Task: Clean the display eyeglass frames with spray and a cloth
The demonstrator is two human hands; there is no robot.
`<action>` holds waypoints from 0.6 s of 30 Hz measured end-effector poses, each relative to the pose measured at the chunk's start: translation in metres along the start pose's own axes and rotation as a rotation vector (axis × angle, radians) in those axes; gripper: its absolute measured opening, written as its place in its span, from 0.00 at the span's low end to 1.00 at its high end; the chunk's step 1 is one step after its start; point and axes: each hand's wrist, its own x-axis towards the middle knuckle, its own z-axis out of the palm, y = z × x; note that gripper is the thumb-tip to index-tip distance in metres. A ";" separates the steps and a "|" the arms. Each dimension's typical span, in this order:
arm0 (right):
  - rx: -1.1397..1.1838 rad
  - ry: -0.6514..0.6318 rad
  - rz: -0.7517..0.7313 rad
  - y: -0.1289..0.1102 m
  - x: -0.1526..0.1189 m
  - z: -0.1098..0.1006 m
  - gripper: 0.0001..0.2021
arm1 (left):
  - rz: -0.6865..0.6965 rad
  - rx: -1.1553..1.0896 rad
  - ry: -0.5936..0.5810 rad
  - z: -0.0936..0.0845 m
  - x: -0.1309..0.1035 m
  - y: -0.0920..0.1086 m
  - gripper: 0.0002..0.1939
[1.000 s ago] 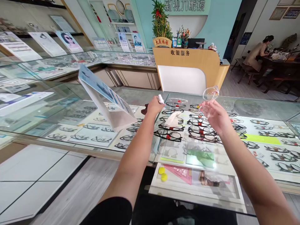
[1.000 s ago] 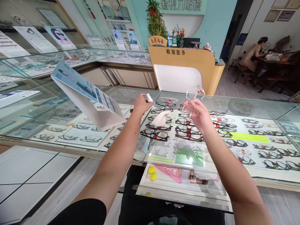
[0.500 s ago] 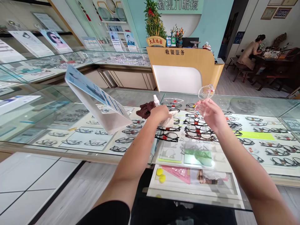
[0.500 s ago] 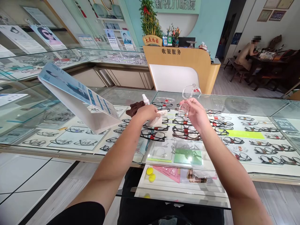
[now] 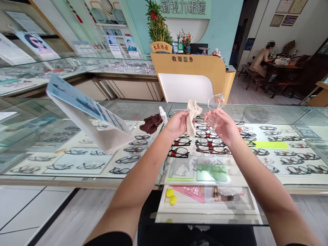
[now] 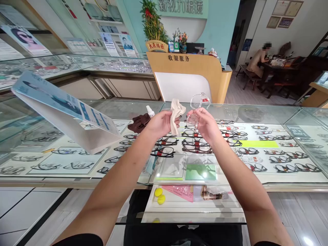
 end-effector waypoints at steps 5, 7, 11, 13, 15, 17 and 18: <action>0.008 -0.027 0.002 0.000 -0.001 0.003 0.18 | -0.025 -0.059 -0.099 0.012 -0.009 -0.010 0.17; 0.011 -0.036 -0.006 -0.001 -0.002 0.004 0.18 | -0.005 -0.018 -0.070 0.016 -0.012 -0.013 0.25; -0.008 -0.062 -0.025 -0.002 -0.004 0.005 0.17 | 0.020 0.081 -0.018 0.019 -0.013 -0.017 0.33; -0.029 -0.073 -0.033 -0.002 -0.004 0.006 0.17 | 0.012 0.096 -0.028 0.019 -0.013 -0.018 0.32; -0.039 -0.077 -0.039 0.000 -0.004 0.007 0.17 | -0.007 0.067 -0.071 0.018 -0.012 -0.017 0.27; -0.040 -0.075 -0.047 0.002 -0.004 0.008 0.18 | -0.047 0.013 -0.130 0.017 -0.012 -0.016 0.22; -0.041 -0.069 -0.052 0.003 -0.004 0.009 0.18 | -0.072 -0.011 -0.154 0.016 -0.012 -0.016 0.19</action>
